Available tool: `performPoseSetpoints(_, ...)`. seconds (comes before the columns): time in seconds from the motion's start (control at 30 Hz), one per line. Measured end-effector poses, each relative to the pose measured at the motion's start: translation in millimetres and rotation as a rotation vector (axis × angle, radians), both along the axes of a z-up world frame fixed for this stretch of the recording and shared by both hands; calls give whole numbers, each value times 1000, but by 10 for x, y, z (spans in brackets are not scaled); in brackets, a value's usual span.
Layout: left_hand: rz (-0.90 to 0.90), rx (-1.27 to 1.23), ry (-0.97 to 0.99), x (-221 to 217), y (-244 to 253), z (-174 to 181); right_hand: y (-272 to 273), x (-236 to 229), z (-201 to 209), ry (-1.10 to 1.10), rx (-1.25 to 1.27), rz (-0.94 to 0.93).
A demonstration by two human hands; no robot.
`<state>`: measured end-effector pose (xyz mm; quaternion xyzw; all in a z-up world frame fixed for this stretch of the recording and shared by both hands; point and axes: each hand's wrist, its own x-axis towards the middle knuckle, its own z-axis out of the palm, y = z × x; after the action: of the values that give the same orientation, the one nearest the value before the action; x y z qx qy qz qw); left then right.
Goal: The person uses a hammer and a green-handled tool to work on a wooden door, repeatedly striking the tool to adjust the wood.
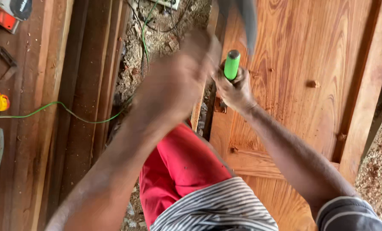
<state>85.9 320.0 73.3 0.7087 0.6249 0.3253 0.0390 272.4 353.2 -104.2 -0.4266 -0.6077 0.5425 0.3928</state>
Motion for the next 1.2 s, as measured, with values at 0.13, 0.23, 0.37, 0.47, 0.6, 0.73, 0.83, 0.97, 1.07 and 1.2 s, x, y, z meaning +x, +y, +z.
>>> performPoseSetpoints(0.13, -234, -686, -138, 154, 247, 359, 111, -107, -36, 48, -173, -98)
performPoseSetpoints(0.23, -232, -407, -310, 71, 498, 559, 95, -75, -45, 120, -316, -120)
performPoseSetpoints(0.37, -31, -865, -265, 340, 695, 583, 207, -108, -64, 117, -182, -96)
performPoseSetpoints(0.47, -342, -962, 32, 279, 790, 133, 238, -191, -206, 314, -313, -230)
performPoseSetpoints(0.6, -208, -721, -267, 189, 1075, 189, 200, -95, -31, 101, -432, -187)
performPoseSetpoints(0.73, -305, -416, 493, 203, 1155, -60, 323, -135, -193, 78, -374, -188)
performPoseSetpoints(0.83, -343, -912, 18, 163, 1057, -41, 411, -190, -1, 83, -645, -270)
performPoseSetpoints(0.97, -331, -570, -372, 25, 1063, 262, 434, 228, 206, 274, -915, -170)
performPoseSetpoints(1.07, -285, -556, -357, -400, 814, 81, 97, 711, 238, 440, -722, 313)
performPoseSetpoints(1.2, -63, -725, -293, -744, 375, -89, -31, 763, 382, 576, -657, 183)
